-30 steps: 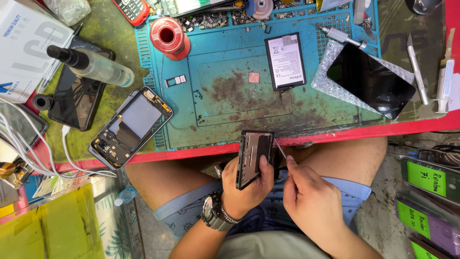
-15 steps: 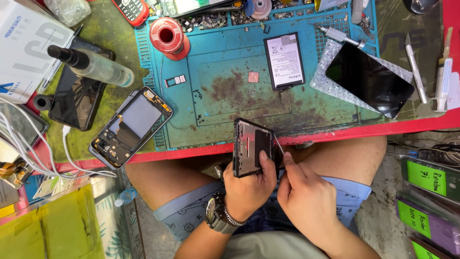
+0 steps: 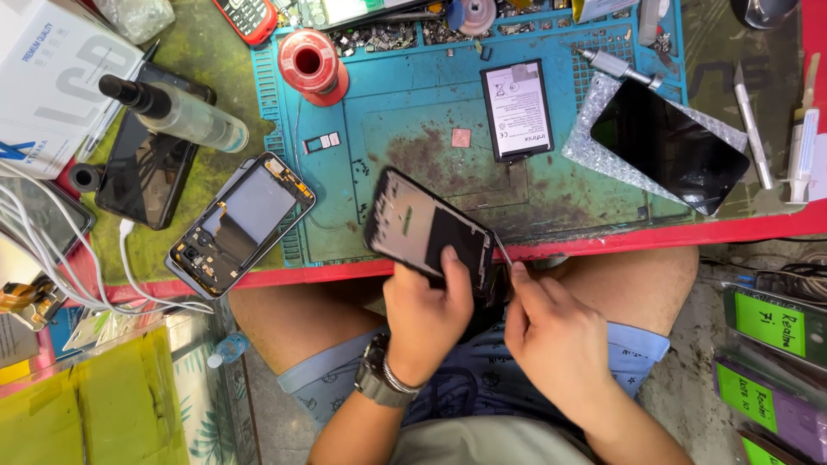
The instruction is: Using a metal pry tool to carefully remove internal components and adhesive from a smartphone frame.
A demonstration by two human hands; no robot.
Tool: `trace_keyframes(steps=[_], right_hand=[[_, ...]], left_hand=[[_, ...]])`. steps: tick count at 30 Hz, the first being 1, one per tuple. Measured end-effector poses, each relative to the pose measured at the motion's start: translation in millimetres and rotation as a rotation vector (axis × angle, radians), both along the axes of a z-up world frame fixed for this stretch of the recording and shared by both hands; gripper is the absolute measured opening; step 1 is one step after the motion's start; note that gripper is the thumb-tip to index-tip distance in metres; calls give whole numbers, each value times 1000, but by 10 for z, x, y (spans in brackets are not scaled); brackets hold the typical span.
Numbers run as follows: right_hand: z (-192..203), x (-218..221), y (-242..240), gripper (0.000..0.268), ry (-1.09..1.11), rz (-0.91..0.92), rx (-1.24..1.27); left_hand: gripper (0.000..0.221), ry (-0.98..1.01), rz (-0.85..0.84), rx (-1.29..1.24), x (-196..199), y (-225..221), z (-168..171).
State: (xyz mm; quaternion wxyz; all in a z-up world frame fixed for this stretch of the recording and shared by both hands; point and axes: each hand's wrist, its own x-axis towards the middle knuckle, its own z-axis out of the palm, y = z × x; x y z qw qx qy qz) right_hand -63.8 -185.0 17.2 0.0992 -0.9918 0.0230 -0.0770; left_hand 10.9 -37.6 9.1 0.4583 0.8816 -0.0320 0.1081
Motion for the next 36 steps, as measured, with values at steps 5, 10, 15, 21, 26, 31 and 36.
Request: trace_keyframes(steps=[5,10,15,21,26,31,36], right_hand=[[32,55,-118,34,18,18,145],[106,-76,-161,30,-36,-5,203],[81,-76,-163,30,-56,-38,277],[-315,155,-232,19,-13,-279,970],[-486,14,-233,17,45,-212,1678],[-403,-198,-342,20,225,-36,2107],[-50,-308,-235,29,277,-54,1968]], left_hand=[[23,399,-41,-213,400,179,76],[22,455,-28,-249,415,225,-57],[27,439,-50,-281,395,254,-72],[20,294,-229,-671,276,395,-264],[18,358,-338,-932,192,433,-63],[35,380,-426,-1001,40,508,-4],[47,373,-467,-972,-84,534,45]])
